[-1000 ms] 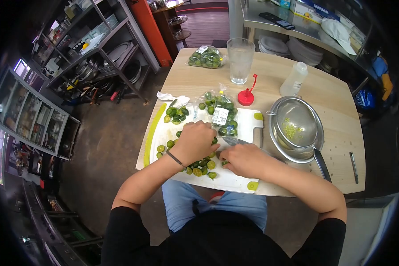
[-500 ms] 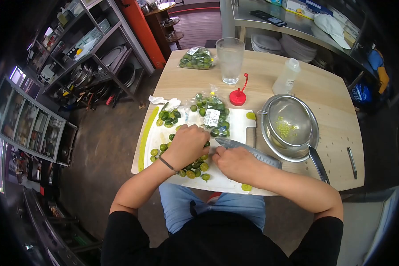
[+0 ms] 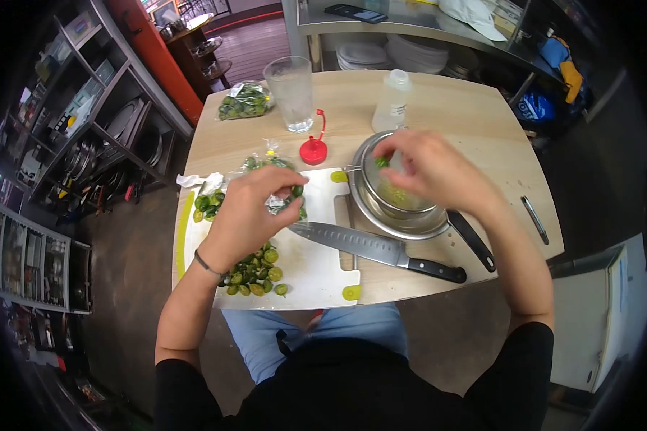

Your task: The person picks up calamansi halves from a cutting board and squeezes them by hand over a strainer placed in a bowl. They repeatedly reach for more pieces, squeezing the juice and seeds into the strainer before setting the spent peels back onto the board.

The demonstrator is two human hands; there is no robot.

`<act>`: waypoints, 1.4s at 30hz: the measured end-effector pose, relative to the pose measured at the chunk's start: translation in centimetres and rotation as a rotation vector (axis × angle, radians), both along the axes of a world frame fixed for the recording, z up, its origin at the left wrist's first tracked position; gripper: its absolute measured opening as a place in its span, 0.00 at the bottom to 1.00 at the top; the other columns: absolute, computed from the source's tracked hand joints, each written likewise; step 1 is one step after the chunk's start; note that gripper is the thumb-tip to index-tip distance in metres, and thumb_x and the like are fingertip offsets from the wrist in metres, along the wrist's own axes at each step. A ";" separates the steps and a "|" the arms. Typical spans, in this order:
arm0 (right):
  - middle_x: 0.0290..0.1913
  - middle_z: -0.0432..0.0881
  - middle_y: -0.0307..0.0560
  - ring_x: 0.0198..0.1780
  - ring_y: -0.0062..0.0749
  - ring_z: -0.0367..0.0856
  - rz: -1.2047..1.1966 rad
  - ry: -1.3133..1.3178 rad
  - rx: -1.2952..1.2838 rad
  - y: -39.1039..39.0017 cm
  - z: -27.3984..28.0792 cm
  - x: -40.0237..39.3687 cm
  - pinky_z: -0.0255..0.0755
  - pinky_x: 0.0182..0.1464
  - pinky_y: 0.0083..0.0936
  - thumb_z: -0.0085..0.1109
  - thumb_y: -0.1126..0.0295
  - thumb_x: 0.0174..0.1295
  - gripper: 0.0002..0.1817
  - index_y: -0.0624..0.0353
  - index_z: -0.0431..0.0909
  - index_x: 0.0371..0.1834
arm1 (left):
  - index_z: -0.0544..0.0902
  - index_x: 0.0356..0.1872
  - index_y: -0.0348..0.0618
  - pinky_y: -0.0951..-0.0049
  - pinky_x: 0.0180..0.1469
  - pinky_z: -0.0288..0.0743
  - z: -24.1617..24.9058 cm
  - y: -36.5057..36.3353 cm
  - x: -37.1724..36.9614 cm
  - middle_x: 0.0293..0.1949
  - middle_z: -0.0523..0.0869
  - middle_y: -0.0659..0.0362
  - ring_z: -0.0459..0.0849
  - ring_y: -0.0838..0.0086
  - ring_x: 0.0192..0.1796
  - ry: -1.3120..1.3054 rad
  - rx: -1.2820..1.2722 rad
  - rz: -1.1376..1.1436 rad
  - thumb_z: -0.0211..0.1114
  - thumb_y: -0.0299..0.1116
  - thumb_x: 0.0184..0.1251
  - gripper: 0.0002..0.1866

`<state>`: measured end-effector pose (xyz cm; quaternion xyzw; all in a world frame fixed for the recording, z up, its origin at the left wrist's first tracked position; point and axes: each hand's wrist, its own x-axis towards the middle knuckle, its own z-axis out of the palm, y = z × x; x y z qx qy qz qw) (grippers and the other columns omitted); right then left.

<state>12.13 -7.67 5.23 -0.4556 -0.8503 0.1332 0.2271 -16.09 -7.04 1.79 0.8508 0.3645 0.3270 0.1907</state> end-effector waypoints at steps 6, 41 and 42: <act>0.36 0.82 0.54 0.36 0.48 0.82 0.025 -0.164 0.141 0.7 -3.0 4.4 0.76 0.41 0.39 0.63 0.76 0.57 0.07 0.65 0.81 0.38 | 0.86 0.45 0.36 0.68 0.45 0.80 0.2 3.3 7.7 0.39 0.88 0.50 0.87 0.64 0.38 0.061 0.014 -0.205 0.70 0.27 0.58 0.14; 0.37 0.84 0.48 0.39 0.48 0.84 -0.179 -0.341 0.135 0.4 -5.0 6.0 0.78 0.40 0.41 0.63 0.69 0.58 0.06 0.60 0.81 0.35 | 0.82 0.28 0.34 0.54 0.42 0.79 -4.8 6.7 16.0 0.31 0.85 0.44 0.85 0.49 0.38 0.312 0.273 -0.257 0.67 0.23 0.53 0.04; 0.38 0.84 0.48 0.40 0.48 0.83 -0.195 -0.351 0.092 0.3 -4.9 5.9 0.77 0.42 0.42 0.63 0.69 0.59 0.06 0.59 0.81 0.36 | 0.81 0.28 0.34 0.54 0.42 0.79 -4.6 6.7 16.0 0.31 0.85 0.44 0.85 0.49 0.38 0.302 0.271 -0.259 0.68 0.23 0.53 0.04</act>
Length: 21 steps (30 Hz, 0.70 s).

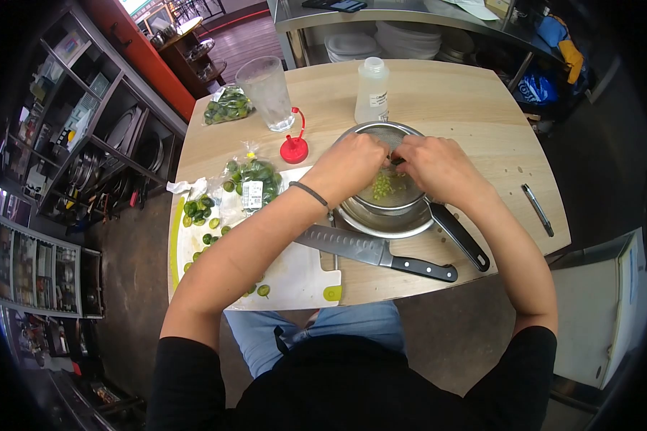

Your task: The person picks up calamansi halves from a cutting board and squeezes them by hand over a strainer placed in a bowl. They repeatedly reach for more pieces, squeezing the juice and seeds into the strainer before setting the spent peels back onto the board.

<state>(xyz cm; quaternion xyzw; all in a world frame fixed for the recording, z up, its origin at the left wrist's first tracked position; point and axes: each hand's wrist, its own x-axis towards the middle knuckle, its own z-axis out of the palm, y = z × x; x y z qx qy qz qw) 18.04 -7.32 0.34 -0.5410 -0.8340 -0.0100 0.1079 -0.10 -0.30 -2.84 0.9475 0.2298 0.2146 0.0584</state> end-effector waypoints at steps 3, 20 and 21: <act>0.35 0.84 0.48 0.38 0.47 0.85 0.041 0.025 0.072 0.1 0.0 0.0 0.78 0.38 0.42 0.63 0.68 0.59 0.06 0.59 0.81 0.33 | 0.81 0.27 0.34 0.54 0.43 0.79 0.3 0.0 -0.1 0.32 0.85 0.45 0.85 0.49 0.39 -0.033 0.018 0.027 0.67 0.22 0.53 0.03; 0.29 0.84 0.52 0.34 0.51 0.83 0.066 0.107 0.131 0.3 0.2 0.0 0.76 0.36 0.44 0.61 0.77 0.53 0.03 0.59 0.81 0.31 | 0.83 0.32 0.36 0.56 0.43 0.80 1.6 -0.8 0.0 0.33 0.85 0.48 0.84 0.49 0.37 -0.113 0.079 0.011 0.60 0.17 0.47 0.09; 0.29 0.84 0.52 0.34 0.51 0.83 0.048 0.106 0.134 0.3 0.2 -0.1 0.76 0.36 0.44 0.61 0.77 0.53 0.03 0.59 0.81 0.31 | 0.83 0.32 0.36 0.56 0.43 0.80 1.6 -0.8 0.0 0.33 0.86 0.48 0.84 0.49 0.37 -0.107 0.065 0.028 0.60 0.17 0.47 0.10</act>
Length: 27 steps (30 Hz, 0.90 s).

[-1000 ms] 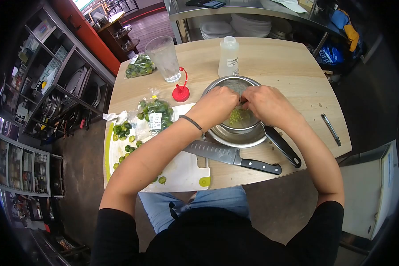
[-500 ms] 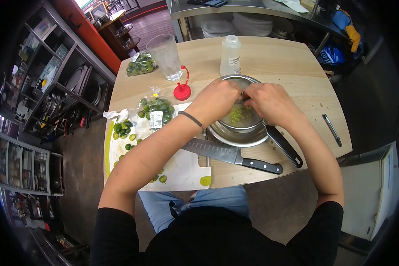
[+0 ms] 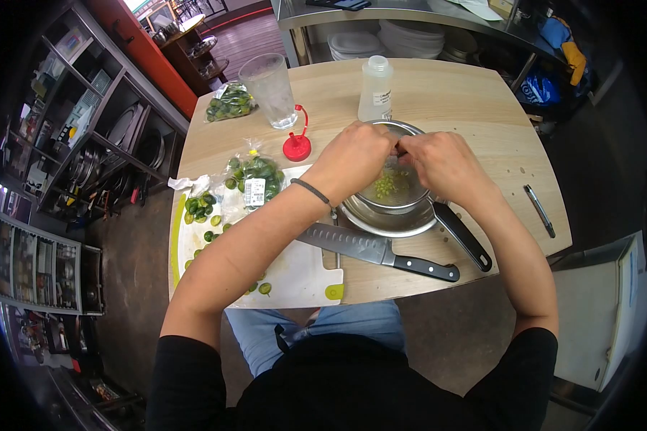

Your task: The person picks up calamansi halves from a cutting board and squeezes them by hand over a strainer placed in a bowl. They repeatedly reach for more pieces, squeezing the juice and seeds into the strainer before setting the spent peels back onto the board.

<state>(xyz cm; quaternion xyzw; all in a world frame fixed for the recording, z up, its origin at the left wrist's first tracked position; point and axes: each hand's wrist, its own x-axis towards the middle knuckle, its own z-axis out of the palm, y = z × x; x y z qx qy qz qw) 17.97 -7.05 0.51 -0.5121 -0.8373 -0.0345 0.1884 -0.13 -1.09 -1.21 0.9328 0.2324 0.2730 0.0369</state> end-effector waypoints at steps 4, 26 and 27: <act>0.30 0.85 0.52 0.34 0.51 0.83 0.022 0.018 0.018 -0.2 0.3 -0.2 0.76 0.36 0.44 0.61 0.77 0.53 0.03 0.59 0.80 0.31 | 0.84 0.32 0.37 0.56 0.43 0.80 0.3 0.1 -0.2 0.34 0.86 0.48 0.85 0.50 0.38 -0.009 -0.005 -0.023 0.60 0.17 0.48 0.09; 0.35 0.84 0.45 0.39 0.44 0.83 0.002 0.056 0.033 -0.6 0.5 0.5 0.77 0.39 0.39 0.62 0.67 0.61 0.06 0.56 0.83 0.36 | 0.86 0.36 0.36 0.60 0.44 0.77 -0.3 0.4 -1.7 0.33 0.83 0.52 0.82 0.55 0.38 -0.094 0.107 -0.075 0.67 0.22 0.53 0.08; 0.35 0.85 0.45 0.39 0.44 0.83 -0.008 0.091 0.038 -0.5 0.5 0.4 0.77 0.39 0.39 0.62 0.68 0.61 0.05 0.57 0.82 0.36 | 0.86 0.36 0.36 0.60 0.43 0.77 -0.2 0.1 -1.5 0.33 0.83 0.52 0.82 0.56 0.38 -0.106 0.126 -0.071 0.66 0.21 0.51 0.09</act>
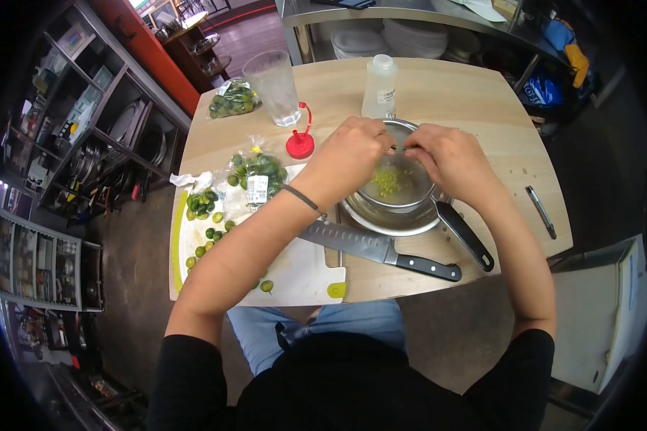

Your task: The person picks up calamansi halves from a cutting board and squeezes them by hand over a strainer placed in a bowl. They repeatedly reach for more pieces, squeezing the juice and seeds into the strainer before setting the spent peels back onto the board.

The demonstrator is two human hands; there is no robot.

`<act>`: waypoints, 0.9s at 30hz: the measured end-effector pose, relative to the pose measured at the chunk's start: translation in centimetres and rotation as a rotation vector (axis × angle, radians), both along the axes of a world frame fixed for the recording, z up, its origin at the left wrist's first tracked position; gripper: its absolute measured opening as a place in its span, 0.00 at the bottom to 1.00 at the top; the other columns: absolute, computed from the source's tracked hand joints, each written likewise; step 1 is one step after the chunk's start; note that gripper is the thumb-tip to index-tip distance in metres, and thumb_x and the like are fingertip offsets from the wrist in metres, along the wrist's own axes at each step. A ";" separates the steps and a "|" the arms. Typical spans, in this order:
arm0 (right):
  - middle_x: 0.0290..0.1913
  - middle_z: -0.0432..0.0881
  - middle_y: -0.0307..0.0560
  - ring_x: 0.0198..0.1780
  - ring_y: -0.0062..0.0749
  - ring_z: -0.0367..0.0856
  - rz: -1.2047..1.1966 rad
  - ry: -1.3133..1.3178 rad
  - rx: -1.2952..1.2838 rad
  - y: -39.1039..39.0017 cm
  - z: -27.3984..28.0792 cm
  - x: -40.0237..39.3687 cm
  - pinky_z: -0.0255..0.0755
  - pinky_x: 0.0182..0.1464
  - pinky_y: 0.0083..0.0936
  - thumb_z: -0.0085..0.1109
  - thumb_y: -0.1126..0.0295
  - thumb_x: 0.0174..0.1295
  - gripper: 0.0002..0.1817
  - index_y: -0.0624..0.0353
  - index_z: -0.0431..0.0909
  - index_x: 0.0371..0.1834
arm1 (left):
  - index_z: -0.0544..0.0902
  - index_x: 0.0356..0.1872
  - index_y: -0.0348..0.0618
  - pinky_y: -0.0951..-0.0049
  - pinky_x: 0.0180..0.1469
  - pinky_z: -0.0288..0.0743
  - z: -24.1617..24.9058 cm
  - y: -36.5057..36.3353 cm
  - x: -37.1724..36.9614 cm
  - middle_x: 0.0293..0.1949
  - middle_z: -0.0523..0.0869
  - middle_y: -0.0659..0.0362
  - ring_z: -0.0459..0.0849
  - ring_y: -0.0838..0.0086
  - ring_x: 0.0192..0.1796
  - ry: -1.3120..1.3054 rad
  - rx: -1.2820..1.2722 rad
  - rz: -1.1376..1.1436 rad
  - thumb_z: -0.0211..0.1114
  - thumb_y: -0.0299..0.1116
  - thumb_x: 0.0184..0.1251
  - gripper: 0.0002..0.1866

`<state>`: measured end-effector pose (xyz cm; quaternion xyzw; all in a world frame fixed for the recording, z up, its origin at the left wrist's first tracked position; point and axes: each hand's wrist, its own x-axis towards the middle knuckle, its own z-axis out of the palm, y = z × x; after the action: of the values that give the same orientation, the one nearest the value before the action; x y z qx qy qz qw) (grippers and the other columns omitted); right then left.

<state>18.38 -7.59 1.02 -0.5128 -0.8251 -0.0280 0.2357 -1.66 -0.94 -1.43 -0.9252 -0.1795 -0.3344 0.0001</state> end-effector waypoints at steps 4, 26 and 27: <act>0.33 0.83 0.49 0.37 0.48 0.82 0.002 0.035 0.045 0.0 0.2 -0.5 0.75 0.38 0.39 0.64 0.73 0.57 0.04 0.60 0.82 0.35 | 0.86 0.35 0.37 0.61 0.43 0.77 0.5 -0.3 0.3 0.32 0.83 0.52 0.82 0.56 0.38 0.020 0.007 0.021 0.66 0.19 0.48 0.11; 0.36 0.81 0.48 0.39 0.48 0.81 0.017 0.050 -0.071 -0.2 0.1 0.1 0.73 0.42 0.40 0.63 0.67 0.61 0.06 0.57 0.82 0.35 | 0.88 0.35 0.41 0.62 0.44 0.78 -0.9 -0.2 -0.5 0.36 0.84 0.54 0.84 0.59 0.39 0.065 -0.019 0.071 0.69 0.30 0.57 0.07; 0.35 0.80 0.50 0.39 0.49 0.80 0.026 0.075 -0.065 -0.2 0.2 -0.4 0.72 0.41 0.39 0.64 0.70 0.59 0.05 0.60 0.81 0.34 | 0.88 0.36 0.41 0.62 0.44 0.78 -0.9 -0.5 -0.7 0.35 0.84 0.55 0.84 0.60 0.40 0.014 -0.046 0.079 0.69 0.31 0.57 0.07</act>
<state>17.98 -7.80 1.17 -0.5100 -0.8228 0.0210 0.2498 -2.36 -1.39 -2.32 -0.9194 -0.2236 -0.3236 -0.0067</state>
